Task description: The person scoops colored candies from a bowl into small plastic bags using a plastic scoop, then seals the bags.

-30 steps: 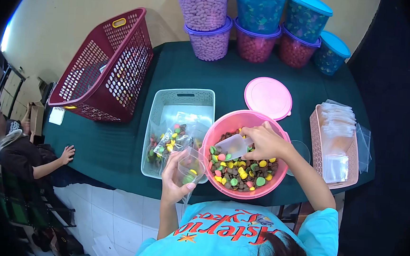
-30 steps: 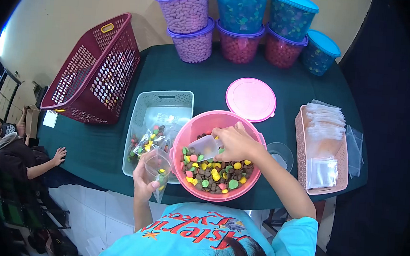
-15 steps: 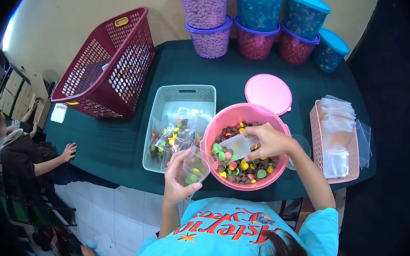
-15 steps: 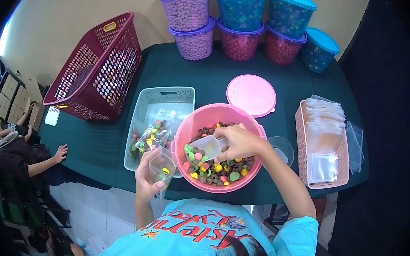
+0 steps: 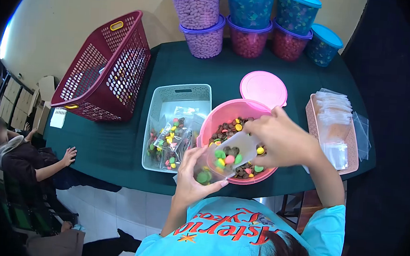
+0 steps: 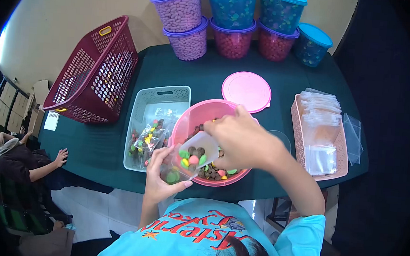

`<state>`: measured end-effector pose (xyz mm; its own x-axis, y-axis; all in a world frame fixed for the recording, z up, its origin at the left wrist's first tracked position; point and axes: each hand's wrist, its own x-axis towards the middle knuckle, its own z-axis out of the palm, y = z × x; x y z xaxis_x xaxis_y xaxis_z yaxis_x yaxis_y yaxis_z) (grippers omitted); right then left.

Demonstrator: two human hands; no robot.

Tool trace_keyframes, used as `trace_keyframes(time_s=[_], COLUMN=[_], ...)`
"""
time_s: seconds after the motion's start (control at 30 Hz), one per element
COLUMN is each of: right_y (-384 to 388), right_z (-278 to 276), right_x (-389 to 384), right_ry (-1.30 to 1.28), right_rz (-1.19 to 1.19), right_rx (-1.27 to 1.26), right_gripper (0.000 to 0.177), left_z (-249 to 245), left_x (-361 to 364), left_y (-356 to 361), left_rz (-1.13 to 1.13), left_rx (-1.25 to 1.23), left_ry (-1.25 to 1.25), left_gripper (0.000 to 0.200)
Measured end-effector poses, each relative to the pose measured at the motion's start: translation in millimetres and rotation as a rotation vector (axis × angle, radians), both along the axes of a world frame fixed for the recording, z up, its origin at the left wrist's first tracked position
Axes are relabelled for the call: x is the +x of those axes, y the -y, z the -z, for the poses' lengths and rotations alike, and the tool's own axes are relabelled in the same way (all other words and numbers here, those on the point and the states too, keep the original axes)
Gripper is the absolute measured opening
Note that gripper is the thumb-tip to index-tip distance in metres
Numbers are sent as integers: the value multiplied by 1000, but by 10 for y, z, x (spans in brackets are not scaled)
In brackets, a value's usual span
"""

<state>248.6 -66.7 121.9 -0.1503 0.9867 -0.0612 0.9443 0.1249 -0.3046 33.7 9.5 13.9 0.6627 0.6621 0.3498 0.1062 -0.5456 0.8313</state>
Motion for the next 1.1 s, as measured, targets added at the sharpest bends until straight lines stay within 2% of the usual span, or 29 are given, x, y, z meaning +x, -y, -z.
trace_keyframes(time_s=[0.03, 0.1, 0.23, 0.57, 0.67, 0.73, 0.87, 0.93, 1.1], right_y=[26, 59, 85, 103, 79, 54, 12, 6, 6], right_z=[24, 65, -24, -59, -93, -103, -105, -105, -103], right_x=[-54, -120, -58, -93, -110, -122, -67, -47, 31], right_ry=[-1, 70, 100, 104, 153, 125, 129, 13, 11], right_rz=[3, -52, 26, -22, 29, -27, -16, -78, -21], right_rx=[1, 215, 175, 161, 174, 74, 179, 53, 77], right_gripper=[47, 43, 44, 40, 37, 39, 36, 37, 41], left_z=[-5, -12, 20, -2, -19, -13, 19, 29, 37], left_x=[6, 11, -10, 37, 38, 51, 47, 47, 46], left_y=[7, 11, -15, -81, -105, -129, -168, -193, -214], left_rz=[3, 15, -1, 54, 70, 80, 113, 124, 158], left_rx=[1, 17, 8, 13, 1, 2, -7, -5, -45], left_ry=[-1, -24, 8, -51, -67, -68, -47, -50, -27], left_gripper=[79, 79, 80, 83, 84, 84, 85, 86, 87])
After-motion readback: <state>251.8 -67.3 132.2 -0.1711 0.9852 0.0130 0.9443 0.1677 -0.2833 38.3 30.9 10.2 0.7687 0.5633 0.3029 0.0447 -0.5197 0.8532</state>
